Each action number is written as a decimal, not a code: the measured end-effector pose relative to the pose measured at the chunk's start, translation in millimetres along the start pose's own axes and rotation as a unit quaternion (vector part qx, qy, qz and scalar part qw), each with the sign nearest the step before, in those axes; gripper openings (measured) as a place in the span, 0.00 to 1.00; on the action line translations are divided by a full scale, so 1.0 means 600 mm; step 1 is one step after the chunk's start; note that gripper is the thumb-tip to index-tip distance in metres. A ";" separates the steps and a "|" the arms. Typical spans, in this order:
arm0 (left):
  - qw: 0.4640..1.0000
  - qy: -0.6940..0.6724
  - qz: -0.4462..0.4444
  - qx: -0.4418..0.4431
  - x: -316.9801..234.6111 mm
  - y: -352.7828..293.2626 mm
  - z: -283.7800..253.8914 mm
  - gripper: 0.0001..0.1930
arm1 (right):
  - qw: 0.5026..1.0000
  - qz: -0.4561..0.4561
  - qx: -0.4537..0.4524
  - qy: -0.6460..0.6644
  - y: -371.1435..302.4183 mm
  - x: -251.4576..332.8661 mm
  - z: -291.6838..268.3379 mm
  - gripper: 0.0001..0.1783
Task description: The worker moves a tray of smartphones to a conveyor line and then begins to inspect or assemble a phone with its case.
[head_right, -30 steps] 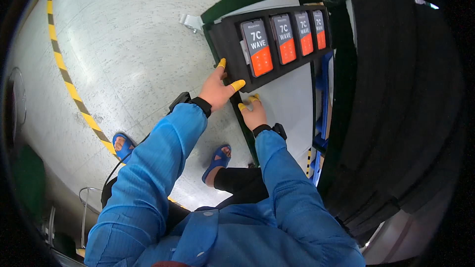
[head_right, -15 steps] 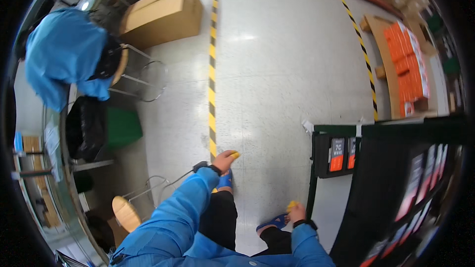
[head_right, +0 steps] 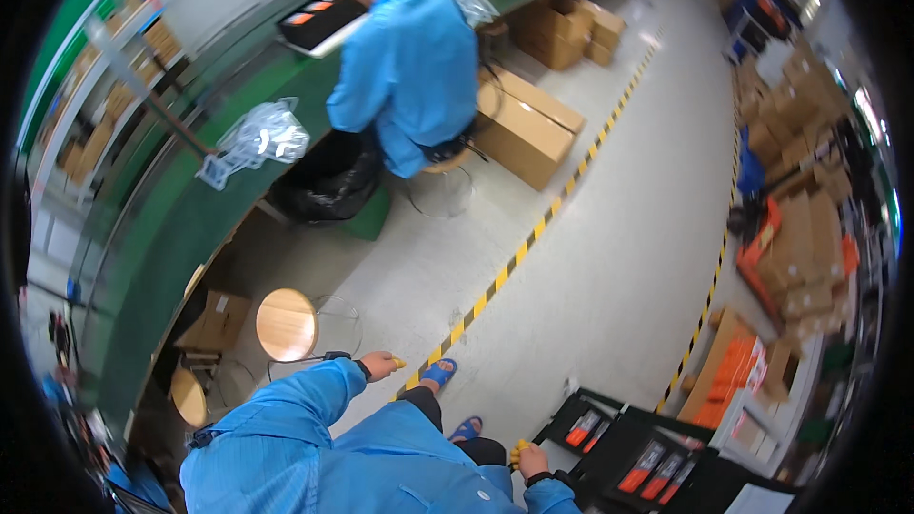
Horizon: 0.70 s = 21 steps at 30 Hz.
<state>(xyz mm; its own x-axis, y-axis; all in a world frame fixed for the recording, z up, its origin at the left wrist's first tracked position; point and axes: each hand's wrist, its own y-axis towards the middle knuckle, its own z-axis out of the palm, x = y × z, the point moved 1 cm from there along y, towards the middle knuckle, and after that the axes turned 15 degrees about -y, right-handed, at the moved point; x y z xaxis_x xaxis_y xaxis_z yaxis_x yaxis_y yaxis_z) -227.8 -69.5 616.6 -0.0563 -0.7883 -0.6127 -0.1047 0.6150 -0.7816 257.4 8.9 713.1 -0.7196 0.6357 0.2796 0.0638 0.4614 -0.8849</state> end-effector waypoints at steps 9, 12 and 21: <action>0.960 -0.205 0.005 -0.189 0.161 -0.291 -0.021 0.28 | 0.783 -0.119 -0.040 -0.609 0.117 0.107 -0.148 0.25; 0.972 -0.078 -0.060 -0.215 0.282 -0.406 0.003 0.31 | 0.785 -0.207 -0.134 -0.568 0.150 0.208 -0.161 0.24; 0.912 -0.208 -0.140 -0.324 0.458 -0.570 -0.094 0.27 | 0.794 -0.202 -0.064 -0.571 0.265 0.258 -0.023 0.21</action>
<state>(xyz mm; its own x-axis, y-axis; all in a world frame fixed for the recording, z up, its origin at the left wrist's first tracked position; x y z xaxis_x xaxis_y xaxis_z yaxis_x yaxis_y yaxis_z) -263.4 -497.6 722.3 0.4301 -0.7538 -0.4968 -0.6298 0.1436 -0.7633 165.7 189.5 620.8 -0.8523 -0.5204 -0.0530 -0.3138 0.5898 -0.7441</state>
